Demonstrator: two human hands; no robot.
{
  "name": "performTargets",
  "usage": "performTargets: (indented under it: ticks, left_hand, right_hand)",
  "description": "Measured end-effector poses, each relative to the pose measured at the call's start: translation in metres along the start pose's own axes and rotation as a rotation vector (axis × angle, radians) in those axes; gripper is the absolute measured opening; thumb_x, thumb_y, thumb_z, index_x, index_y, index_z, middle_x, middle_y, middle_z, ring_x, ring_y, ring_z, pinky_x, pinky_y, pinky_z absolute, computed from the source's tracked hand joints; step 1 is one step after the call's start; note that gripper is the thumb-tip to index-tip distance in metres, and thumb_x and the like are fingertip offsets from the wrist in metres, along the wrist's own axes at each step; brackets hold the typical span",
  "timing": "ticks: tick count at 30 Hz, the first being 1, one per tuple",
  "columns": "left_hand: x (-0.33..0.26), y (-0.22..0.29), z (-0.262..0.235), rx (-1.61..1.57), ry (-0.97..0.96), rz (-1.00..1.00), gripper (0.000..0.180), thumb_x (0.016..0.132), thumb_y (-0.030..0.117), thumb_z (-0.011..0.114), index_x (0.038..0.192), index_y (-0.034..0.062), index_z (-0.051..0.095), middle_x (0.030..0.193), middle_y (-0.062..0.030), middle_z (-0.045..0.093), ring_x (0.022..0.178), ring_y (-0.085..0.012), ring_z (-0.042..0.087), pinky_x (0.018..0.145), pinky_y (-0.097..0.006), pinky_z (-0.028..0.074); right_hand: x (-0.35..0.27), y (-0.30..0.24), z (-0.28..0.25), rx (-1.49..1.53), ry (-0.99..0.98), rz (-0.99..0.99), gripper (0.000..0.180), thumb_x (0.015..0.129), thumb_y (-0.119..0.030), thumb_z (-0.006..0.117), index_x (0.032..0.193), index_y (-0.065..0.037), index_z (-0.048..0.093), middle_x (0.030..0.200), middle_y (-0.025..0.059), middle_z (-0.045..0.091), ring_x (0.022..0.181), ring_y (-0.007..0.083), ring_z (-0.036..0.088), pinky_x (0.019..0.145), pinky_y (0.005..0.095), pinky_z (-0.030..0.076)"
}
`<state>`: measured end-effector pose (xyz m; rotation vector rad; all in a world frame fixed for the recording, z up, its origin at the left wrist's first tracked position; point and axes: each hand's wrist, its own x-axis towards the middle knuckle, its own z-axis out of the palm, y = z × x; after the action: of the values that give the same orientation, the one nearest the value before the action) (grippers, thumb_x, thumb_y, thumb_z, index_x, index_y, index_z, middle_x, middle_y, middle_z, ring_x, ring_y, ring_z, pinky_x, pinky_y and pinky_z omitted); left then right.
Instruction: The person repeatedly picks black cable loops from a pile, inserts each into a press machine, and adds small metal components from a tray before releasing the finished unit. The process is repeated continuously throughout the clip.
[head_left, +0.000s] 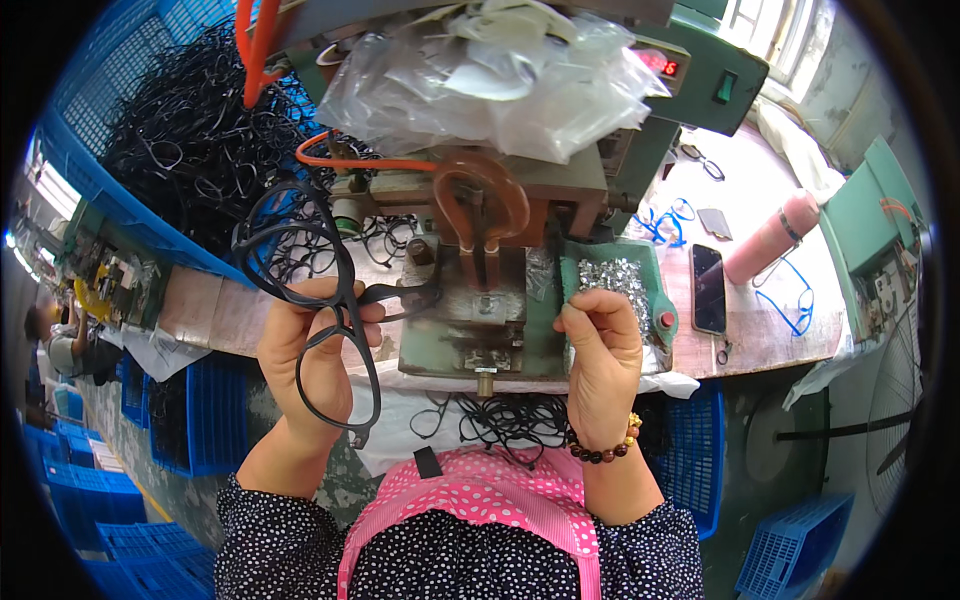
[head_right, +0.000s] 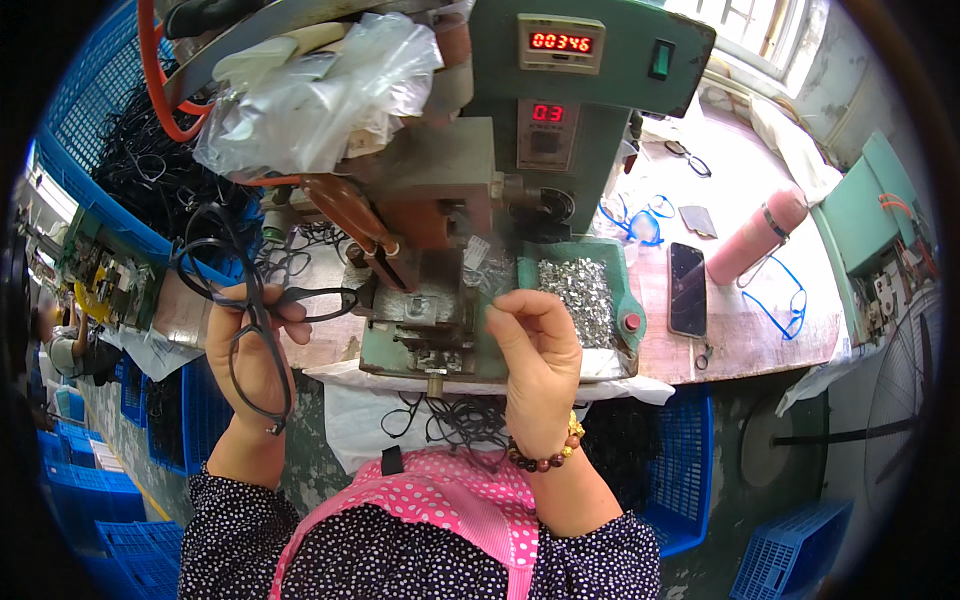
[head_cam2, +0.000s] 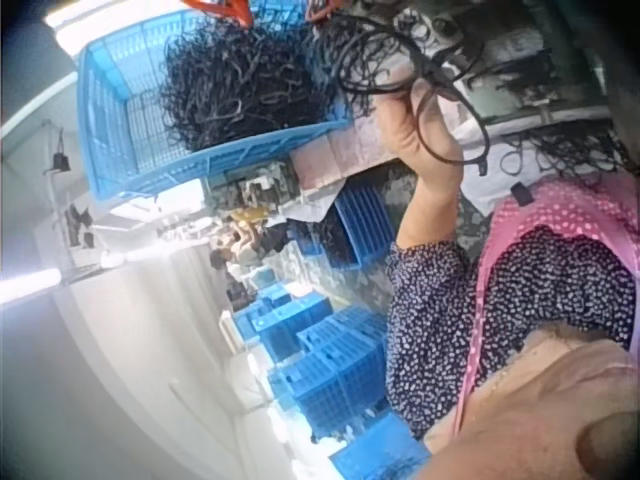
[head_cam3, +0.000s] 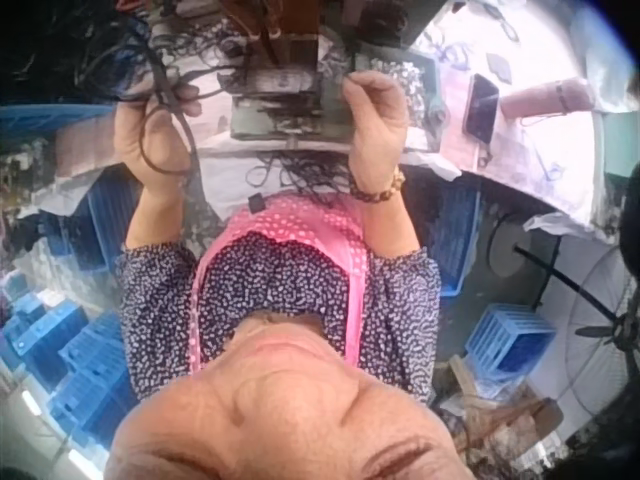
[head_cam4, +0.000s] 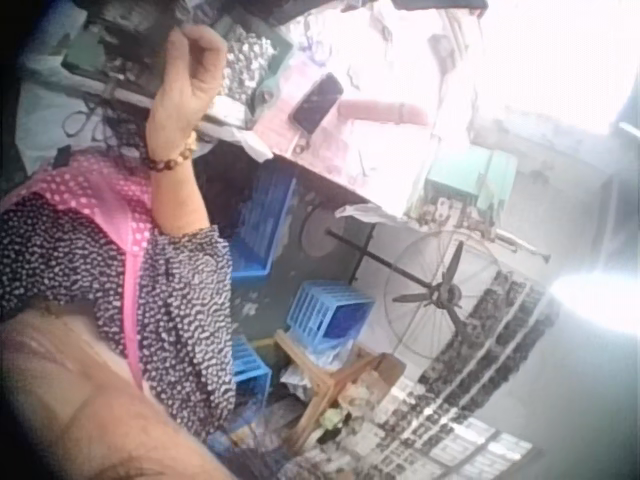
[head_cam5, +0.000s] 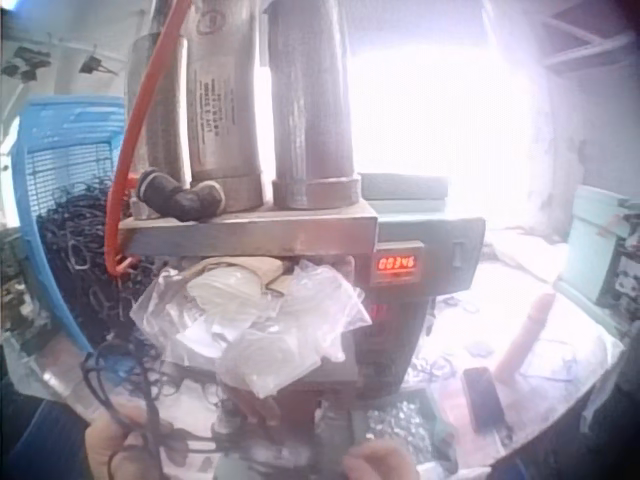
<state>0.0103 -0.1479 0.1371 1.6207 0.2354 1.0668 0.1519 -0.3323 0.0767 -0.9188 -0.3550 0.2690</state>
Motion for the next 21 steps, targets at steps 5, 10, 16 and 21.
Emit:
performTargets:
  ticks: [5, 10, 16, 21]
  left_hand:
    - [-0.002, -0.001, 0.003, -0.013, -0.028, -0.044, 0.037, 0.099, 0.030, 0.060, 0.117, -0.0024, 0.056, 0.091, -0.0154, 0.067, 0.074, -0.0192, 0.064, 0.067, -0.029, 0.053]
    - [-0.002, -0.005, 0.001, -0.004, 0.021, -0.068, 0.035, 0.099, 0.029, 0.060, 0.115, -0.0019, 0.057, 0.091, -0.0151, 0.067, 0.074, -0.0190, 0.064, 0.069, -0.029, 0.053]
    - [0.016, -0.004, -0.005, -0.126, -0.118, 0.066, 0.024, 0.102, 0.012, 0.053, 0.117, -0.0063, 0.056, 0.104, -0.0162, 0.067, 0.086, -0.0188, 0.068, 0.076, -0.031, 0.055]
    - [0.038, -0.007, 0.000, -0.159, -0.118, 0.090, 0.023, 0.102, 0.010, 0.052, 0.118, -0.0059, 0.055, 0.104, -0.0162, 0.067, 0.083, -0.0173, 0.067, 0.074, -0.029, 0.055]
  right_hand:
    - [-0.003, -0.005, 0.004, -0.003, 0.043, 0.038, 0.015, 0.092, 0.005, 0.064, 0.106, 0.000, 0.066, 0.100, 0.0064, 0.068, 0.094, 0.0171, 0.066, 0.089, 0.0284, 0.052]
    - [-0.002, -0.001, 0.007, -0.041, -0.046, -0.028, 0.014, 0.092, 0.007, 0.061, 0.103, -0.001, 0.064, 0.104, 0.0072, 0.065, 0.100, 0.0176, 0.064, 0.095, 0.0304, 0.049]
    - [0.008, 0.012, 0.015, -0.371, -0.156, -0.218, 0.017, 0.089, 0.010, 0.060, 0.100, -0.002, 0.061, 0.105, 0.0067, 0.060, 0.106, 0.0166, 0.057, 0.097, 0.0309, 0.042]
    - [0.016, 0.025, 0.031, -0.400, -0.179, -0.199, 0.028, 0.088, 0.009, 0.063, 0.113, -0.001, 0.055, 0.105, 0.0054, 0.059, 0.101, 0.0141, 0.056, 0.093, 0.0274, 0.043]
